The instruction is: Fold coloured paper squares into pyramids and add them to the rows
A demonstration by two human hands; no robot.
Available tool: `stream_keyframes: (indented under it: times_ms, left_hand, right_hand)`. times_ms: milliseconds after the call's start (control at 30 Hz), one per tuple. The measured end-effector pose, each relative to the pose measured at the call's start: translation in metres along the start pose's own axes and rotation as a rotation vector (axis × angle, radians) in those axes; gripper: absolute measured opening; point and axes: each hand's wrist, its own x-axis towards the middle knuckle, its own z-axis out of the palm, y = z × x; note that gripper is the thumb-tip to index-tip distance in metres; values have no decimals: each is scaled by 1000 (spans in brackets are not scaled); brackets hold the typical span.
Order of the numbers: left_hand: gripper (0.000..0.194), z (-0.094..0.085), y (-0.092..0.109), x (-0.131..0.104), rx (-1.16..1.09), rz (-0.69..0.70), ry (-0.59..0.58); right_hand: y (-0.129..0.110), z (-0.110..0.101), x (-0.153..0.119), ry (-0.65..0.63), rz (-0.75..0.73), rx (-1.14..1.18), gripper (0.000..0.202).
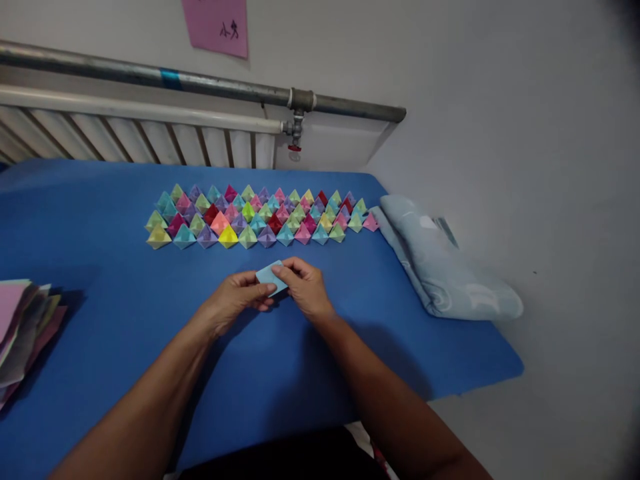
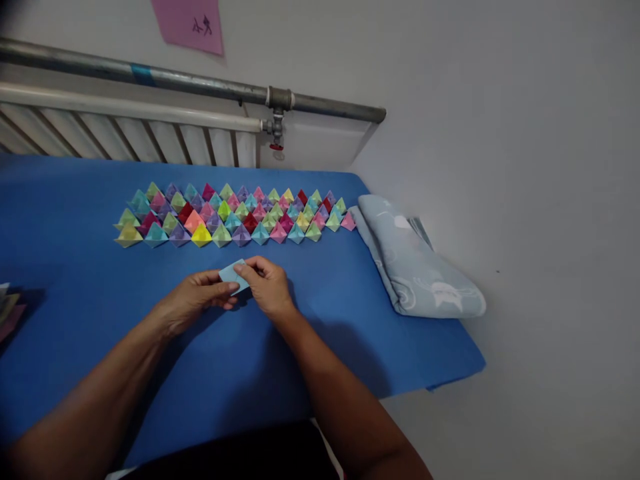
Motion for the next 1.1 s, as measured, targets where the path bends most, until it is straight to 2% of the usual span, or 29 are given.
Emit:
stream_keyframes:
  times_ms: [233, 433, 567, 633, 867, 1100]
  left_hand:
    - [28, -1, 2, -2, 88, 18, 2]
    - [24, -2, 1, -3, 87, 21, -19]
    - [26, -3, -3, -1, 55, 7, 0]
    - [29, -3, -5, 0, 41, 8, 0]
    - [30, -3, -8, 2, 81, 14, -10]
    - [28, -2, -5, 0, 153, 13, -92]
  right_hand:
    - [-3, -3, -3, -45, 3, -46, 27]
    - [-2, -6, -1, -24, 11, -105, 39]
    - [-1, -11, 4, -20, 122, 17, 50]
    - [-2, -13, 4, -3, 109, 39, 53]
    - [-2, -10, -1, -28, 20, -69, 28]
    - [3, -10, 3, 38, -18, -46, 28]
